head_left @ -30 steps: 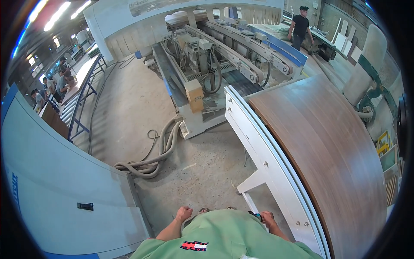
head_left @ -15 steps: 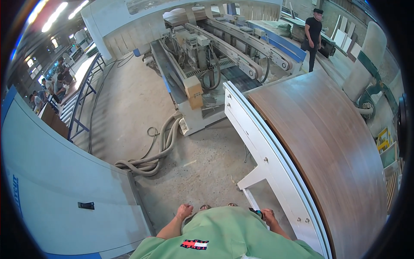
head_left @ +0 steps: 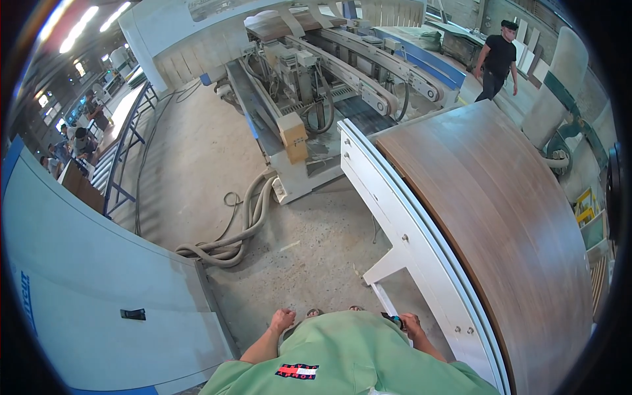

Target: Cleaning a wooden board, moving a metal frame, and operating a machine control panel in a furniture factory.

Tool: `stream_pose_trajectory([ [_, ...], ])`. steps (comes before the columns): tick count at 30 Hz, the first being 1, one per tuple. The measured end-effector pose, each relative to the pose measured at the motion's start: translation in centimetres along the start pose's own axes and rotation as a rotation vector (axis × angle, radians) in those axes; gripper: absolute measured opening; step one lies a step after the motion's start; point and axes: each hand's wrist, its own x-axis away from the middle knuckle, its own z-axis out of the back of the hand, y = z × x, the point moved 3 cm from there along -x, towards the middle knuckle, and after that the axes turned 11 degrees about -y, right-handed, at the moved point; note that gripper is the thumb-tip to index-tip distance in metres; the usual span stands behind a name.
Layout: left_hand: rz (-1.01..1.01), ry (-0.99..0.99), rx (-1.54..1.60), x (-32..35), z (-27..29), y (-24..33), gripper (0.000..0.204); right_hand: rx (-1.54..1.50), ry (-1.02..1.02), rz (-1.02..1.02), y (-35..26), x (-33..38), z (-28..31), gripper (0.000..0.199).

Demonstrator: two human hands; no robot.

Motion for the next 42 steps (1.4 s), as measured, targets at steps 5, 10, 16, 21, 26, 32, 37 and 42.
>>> stream_pose_trajectory([
  [5,-0.009,-0.003,-0.007,0.0,-0.1,0.1,0.034,-0.017,0.015,-0.044,0.3,0.1,0.2,0.023],
  [10,-0.008,0.005,-0.014,-0.2,-0.2,0.0,0.034,-0.013,0.016,-0.018,0.4,0.3,0.2,0.022],
  [16,-0.009,-0.004,-0.05,-0.1,-0.2,0.3,0.034,-0.04,0.021,-0.022,0.4,0.8,0.0,0.019],
  [21,-0.013,-0.009,-0.051,-0.3,0.0,0.3,0.035,-0.05,0.029,-0.044,0.9,0.9,-0.1,0.019],
  [26,-0.019,-0.022,-0.039,-0.6,0.1,0.0,0.035,-0.064,0.045,-0.033,0.8,1.2,-0.4,0.019],
  [32,-0.02,-0.025,-0.042,-0.8,0.2,0.0,0.035,-0.053,0.046,-0.032,0.8,1.2,-0.4,0.022],
  [37,-0.02,-0.017,-0.038,-0.9,0.2,-0.3,0.034,-0.089,0.049,-0.063,-0.3,1.8,-1.0,0.007],
  [42,-0.026,-0.01,-0.041,-0.7,0.2,0.1,0.034,-0.072,0.04,-0.058,-0.7,1.9,-0.8,0.006],
])
